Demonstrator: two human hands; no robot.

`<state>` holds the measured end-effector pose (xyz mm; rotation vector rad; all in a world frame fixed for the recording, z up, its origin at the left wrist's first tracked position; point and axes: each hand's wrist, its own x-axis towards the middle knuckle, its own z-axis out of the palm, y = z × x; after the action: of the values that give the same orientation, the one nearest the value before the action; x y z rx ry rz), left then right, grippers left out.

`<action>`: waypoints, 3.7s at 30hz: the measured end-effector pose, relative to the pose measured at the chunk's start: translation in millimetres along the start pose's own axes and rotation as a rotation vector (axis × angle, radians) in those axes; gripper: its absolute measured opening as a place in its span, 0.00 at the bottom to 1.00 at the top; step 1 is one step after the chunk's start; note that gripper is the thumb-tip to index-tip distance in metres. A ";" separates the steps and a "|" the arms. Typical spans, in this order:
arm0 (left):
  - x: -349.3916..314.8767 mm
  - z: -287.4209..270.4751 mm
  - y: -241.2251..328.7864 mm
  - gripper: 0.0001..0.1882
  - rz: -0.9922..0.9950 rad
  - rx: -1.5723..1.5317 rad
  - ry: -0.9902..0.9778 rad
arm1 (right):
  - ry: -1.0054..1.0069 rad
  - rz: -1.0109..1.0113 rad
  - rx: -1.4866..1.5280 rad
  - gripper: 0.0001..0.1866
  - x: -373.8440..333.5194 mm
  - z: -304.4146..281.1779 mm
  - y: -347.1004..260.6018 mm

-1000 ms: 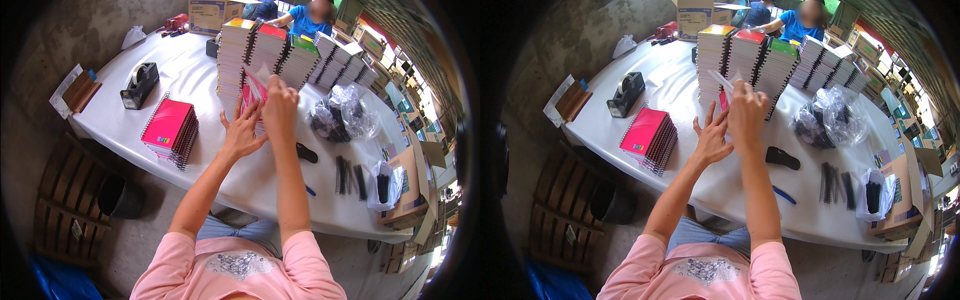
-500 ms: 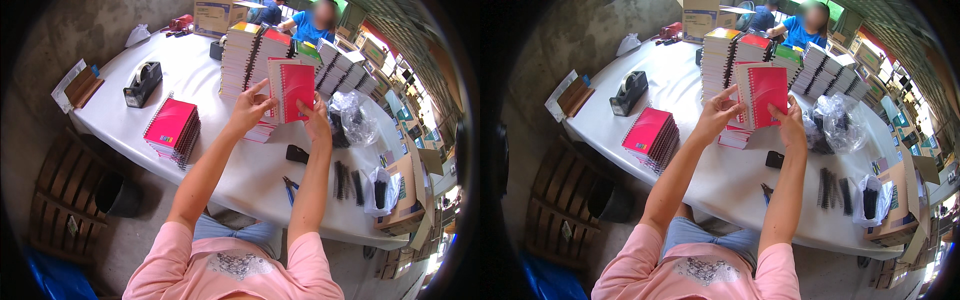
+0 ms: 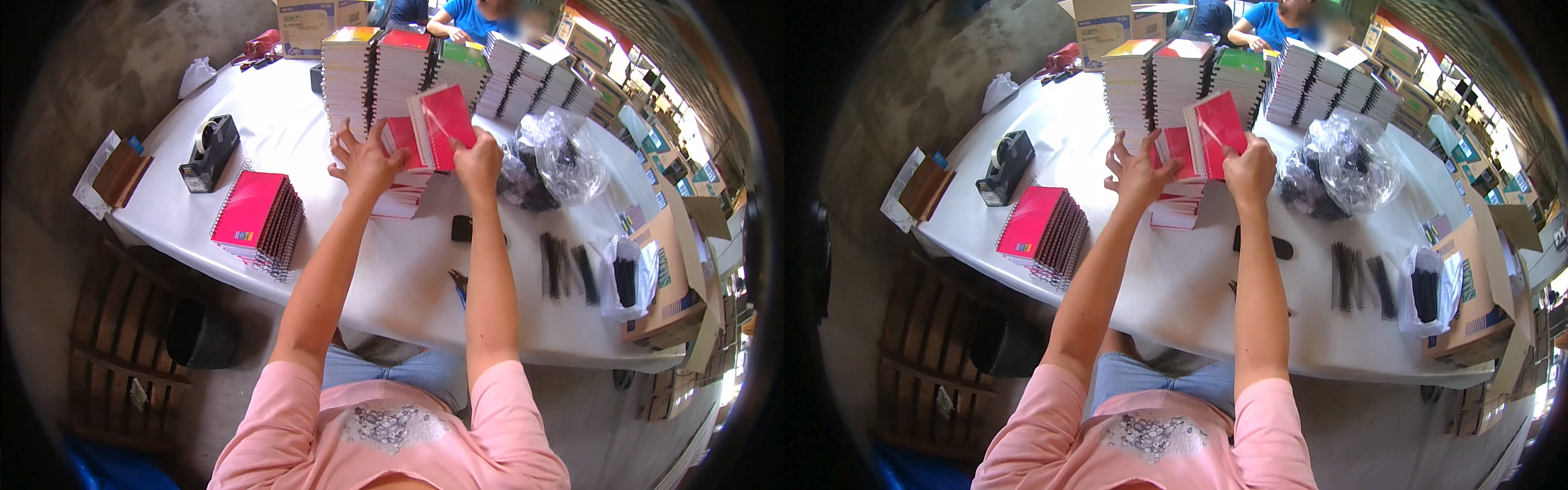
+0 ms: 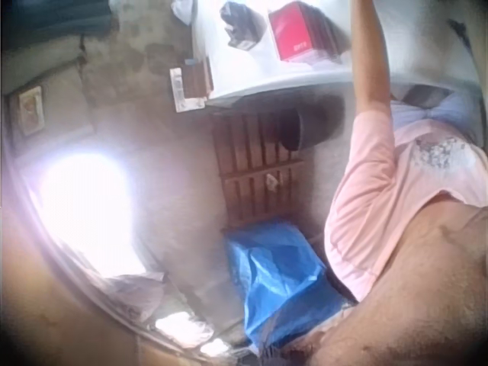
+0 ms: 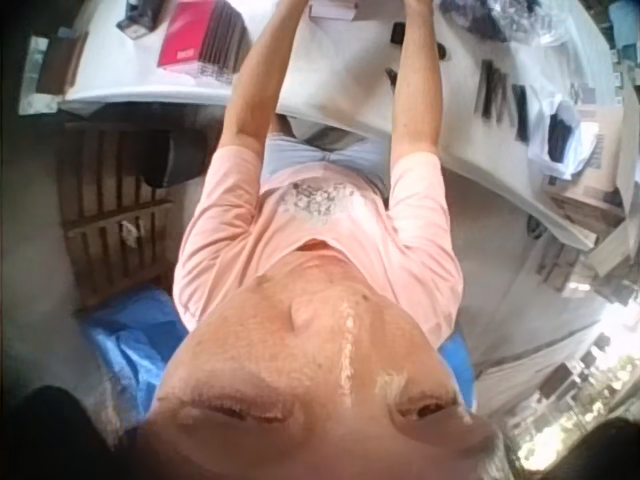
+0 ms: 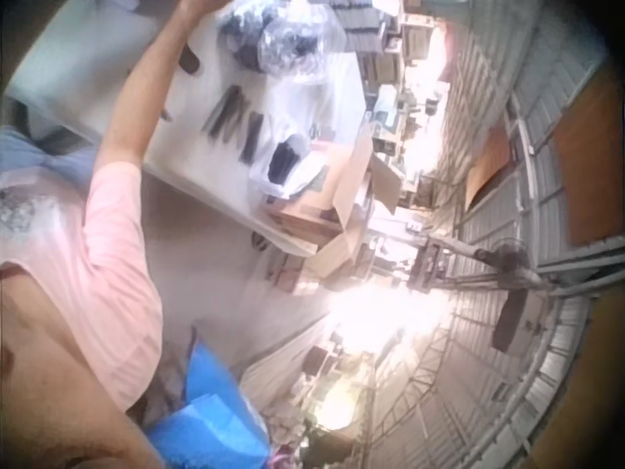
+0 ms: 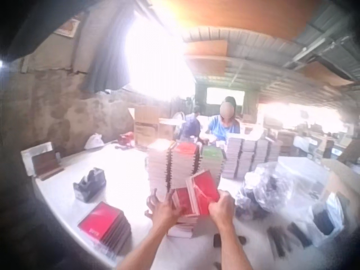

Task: The person trims the spiral binding of notebooks using a pair of pliers and then places each completed notebook onto a stack.

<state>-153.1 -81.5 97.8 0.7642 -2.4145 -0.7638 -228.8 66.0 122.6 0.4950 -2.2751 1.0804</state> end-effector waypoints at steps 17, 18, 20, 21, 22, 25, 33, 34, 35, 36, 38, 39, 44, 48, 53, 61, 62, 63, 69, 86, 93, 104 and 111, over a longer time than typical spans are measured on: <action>-118.2 -55.5 -35.2 0.14 0.843 0.310 -0.329 | -0.219 0.245 -0.690 0.23 -107.5 -126.6 159.1; -124.5 -44.6 -47.4 0.13 0.791 0.412 -0.442 | -0.291 0.324 -0.722 0.22 -111.3 -125.4 167.8; -137.5 -26.4 -65.2 0.10 0.829 0.272 -0.239 | -0.365 0.384 -0.758 0.22 -112.3 -121.3 184.8; -142.1 -22.7 -67.8 0.10 0.817 0.266 -0.233 | -0.370 0.347 -0.728 0.22 -110.5 -120.5 195.7; -148.9 -19.6 -64.9 0.12 0.791 0.168 -0.130 | -0.382 0.315 -0.700 0.22 -111.5 -123.5 204.0; -163.3 -2.8 -60.5 0.22 0.704 0.015 0.060 | -0.380 0.140 -0.607 0.22 -106.7 -141.7 195.5; -166.2 22.4 -56.5 0.25 0.459 -0.021 0.283 | -0.779 -0.010 0.186 0.16 -147.9 -106.5 29.6; -166.3 22.7 -56.1 0.24 0.468 -0.026 0.279 | -0.744 0.043 0.240 0.14 -154.9 -102.0 18.6; -166.4 22.5 -55.3 0.24 0.464 -0.025 0.278 | -0.710 0.096 0.295 0.12 -158.8 -99.0 13.2; -166.5 21.8 -54.2 0.25 0.473 -0.028 0.311 | -0.715 0.097 0.295 0.12 -160.1 -95.3 14.0; -166.2 21.7 -55.8 0.25 0.485 -0.028 0.338 | -0.584 0.074 0.374 0.10 -162.7 -85.6 18.1; -166.4 22.5 -57.8 0.25 0.493 -0.015 0.321 | -0.586 0.077 0.376 0.10 -164.3 -84.0 17.4; -167.4 21.4 -56.1 0.24 0.511 -0.005 0.316 | -0.497 -0.033 0.294 0.11 -163.9 -78.7 20.9; -169.1 17.8 -52.2 0.20 0.492 -0.024 0.291 | -0.523 0.015 0.358 0.11 -168.2 -77.5 15.7; -168.2 16.3 -55.0 0.21 0.522 0.001 0.260 | -0.536 0.185 0.655 0.13 -174.1 -70.1 24.7; -169.5 16.2 -56.5 0.22 0.497 0.009 0.200 | -0.574 0.029 0.498 0.15 -162.5 -75.0 24.3; -170.1 16.4 -55.5 0.22 0.498 0.008 0.199 | -0.516 0.030 0.455 0.16 -160.8 -75.5 24.7; -171.1 16.4 -54.4 0.23 0.488 0.004 0.202 | -0.515 0.031 0.453 0.16 -161.1 -76.3 23.0; -168.6 14.9 -52.6 0.23 0.503 0.008 0.224 | -0.733 -0.051 0.568 0.16 -160.8 -82.6 31.5; -164.8 0.1 -70.5 0.25 0.567 0.010 0.001 | -1.253 0.488 0.515 0.12 -132.2 -86.4 34.3; -163.3 -2.8 -67.3 0.27 0.592 -0.181 0.122 | -0.594 -0.191 -0.440 0.16 -108.6 -53.7 107.7; -161.4 -0.1 -73.6 0.28 0.601 -0.245 0.086 | -1.109 0.115 1.129 0.06 -138.8 -46.8 60.3; -153.5 -0.5 -74.6 0.28 0.625 -0.262 0.015 | -1.073 0.158 1.236 0.16 -133.5 -54.1 62.4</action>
<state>-15.1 -35.7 8.3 -0.0943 -2.2751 -0.7735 -141.8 158.0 29.8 1.6984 -2.0657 2.7599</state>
